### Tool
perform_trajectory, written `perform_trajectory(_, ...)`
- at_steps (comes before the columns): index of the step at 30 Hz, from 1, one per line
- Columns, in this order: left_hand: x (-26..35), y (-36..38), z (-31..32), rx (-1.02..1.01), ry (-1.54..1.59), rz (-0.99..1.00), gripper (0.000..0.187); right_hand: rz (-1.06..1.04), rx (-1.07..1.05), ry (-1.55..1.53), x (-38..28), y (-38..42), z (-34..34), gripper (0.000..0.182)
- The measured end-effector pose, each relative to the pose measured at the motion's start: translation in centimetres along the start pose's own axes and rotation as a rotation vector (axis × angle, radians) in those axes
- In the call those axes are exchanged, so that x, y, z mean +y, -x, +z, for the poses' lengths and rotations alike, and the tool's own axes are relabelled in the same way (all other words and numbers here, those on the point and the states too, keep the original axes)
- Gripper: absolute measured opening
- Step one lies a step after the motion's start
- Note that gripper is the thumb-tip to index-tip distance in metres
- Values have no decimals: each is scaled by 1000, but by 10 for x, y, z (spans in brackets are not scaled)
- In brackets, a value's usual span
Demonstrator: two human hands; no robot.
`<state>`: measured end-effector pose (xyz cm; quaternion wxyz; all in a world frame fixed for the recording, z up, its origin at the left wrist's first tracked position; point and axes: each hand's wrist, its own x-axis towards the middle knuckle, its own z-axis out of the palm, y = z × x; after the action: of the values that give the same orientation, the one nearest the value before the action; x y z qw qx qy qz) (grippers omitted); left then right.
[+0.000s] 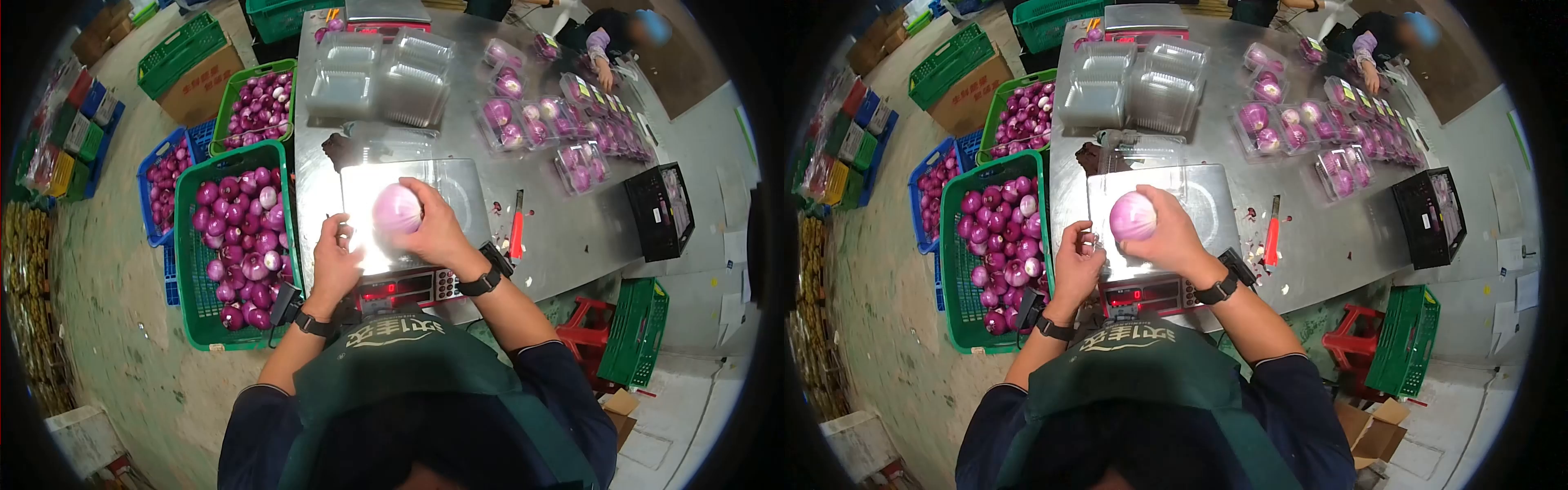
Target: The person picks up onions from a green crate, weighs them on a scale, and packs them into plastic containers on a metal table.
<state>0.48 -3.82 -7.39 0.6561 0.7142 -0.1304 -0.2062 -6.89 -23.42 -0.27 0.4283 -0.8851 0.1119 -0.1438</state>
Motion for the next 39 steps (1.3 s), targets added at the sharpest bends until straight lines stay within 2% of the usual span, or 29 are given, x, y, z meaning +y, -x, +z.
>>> perform_trajectory(1, -3, 2, 0, 14, 69, -4, 58, 2, -9, -1, 4, 1, 3, 79)
perform_trajectory(3, -3, 5, 0, 6, 72, -53, 56, -188, -17, 236, 12, 6, 6, 77)
perform_trajectory(7, -2, 10, 0, -11, 137, -106, 52, -121, -3, 121, 11, 16, -7, 71)
perform_trajectory(9, -2, 12, -6, -3, 199, -141, 50, -87, 195, 72, 0, 16, -25, 63)
perform_trajectory(10, -2, 13, -11, 7, 210, -164, 48, -81, 272, 41, 5, 15, -31, 52)
perform_trajectory(11, -2, 14, -16, 16, 220, -192, 46, -61, 257, 39, 13, 12, -36, 52)
perform_trajectory(13, 5, 19, -21, 47, 250, -217, 42, 185, 328, -100, 31, 7, -42, 44)
perform_trajectory(14, 7, 22, -23, 49, 257, -234, 41, 199, 316, -103, 38, 5, -43, 44)
perform_trajectory(16, 5, 28, -30, 54, 259, -250, 41, 365, 324, -180, 48, -5, -44, 44)
perform_trajectory(17, 5, 30, -34, 14, 281, -293, 39, 364, 323, -184, 57, -12, -43, 44)
perform_trajectory(20, 2, 37, -34, -84, 356, -382, 36, 515, 315, -387, 85, -35, -33, 64)
perform_trajectory(21, -1, 37, -32, -141, 409, -430, 34, 501, 328, -390, 86, -41, -32, 64)
perform_trajectory(23, 1, 42, -28, -204, 501, -471, 32, 677, 184, -495, 92, -55, -33, 72)
perform_trajectory(24, 6, 45, -28, -213, 514, -458, 33, 630, 190, -625, 105, -62, -32, 78)
perform_trajectory(25, 11, 47, -28, -232, 529, -444, 33, 567, 265, -703, 94, -62, -33, 75)
perform_trajectory(27, 12, 48, -32, -240, 560, -406, 34, 411, 211, -478, 68, -41, -49, 58)
perform_trajectory(28, 12, 48, -35, -269, 587, -378, 34, 329, 138, -367, 65, -21, -57, 56)
perform_trajectory(29, 12, 48, -36, -297, 616, -353, 34, 49, 131, -40, 58, 1, -66, 57)
perform_trajectory(30, 16, 47, -35, -298, 632, -356, 33, 7, 6, 136, 56, 21, -72, 68)
perform_trajectory(31, 21, 48, -34, -290, 647, -362, 32, 95, -194, 225, 32, 41, -87, 83)
perform_trajectory(32, 23, 47, -30, -242, 677, -389, 19, 81, -305, 194, 34, 57, -88, 102)
perform_trajectory(33, 22, 44, -26, -271, 669, -385, 19, 201, -429, 141, 19, 68, -93, 102)
perform_trajectory(35, 13, 37, -21, -183, 585, -419, 11, 318, -328, -262, 28, 88, -79, 96)
perform_trajectory(36, 8, 32, -17, -178, 548, -402, 13, 320, -306, -262, 31, 91, -72, 96)
perform_trajectory(38, 4, 26, -15, -199, 522, -404, 12, 575, -116, -555, 38, 95, -58, 79)
perform_trajectory(39, 7, 23, -13, -199, 507, -408, 12, 568, -98, -557, 43, 98, -55, 79)
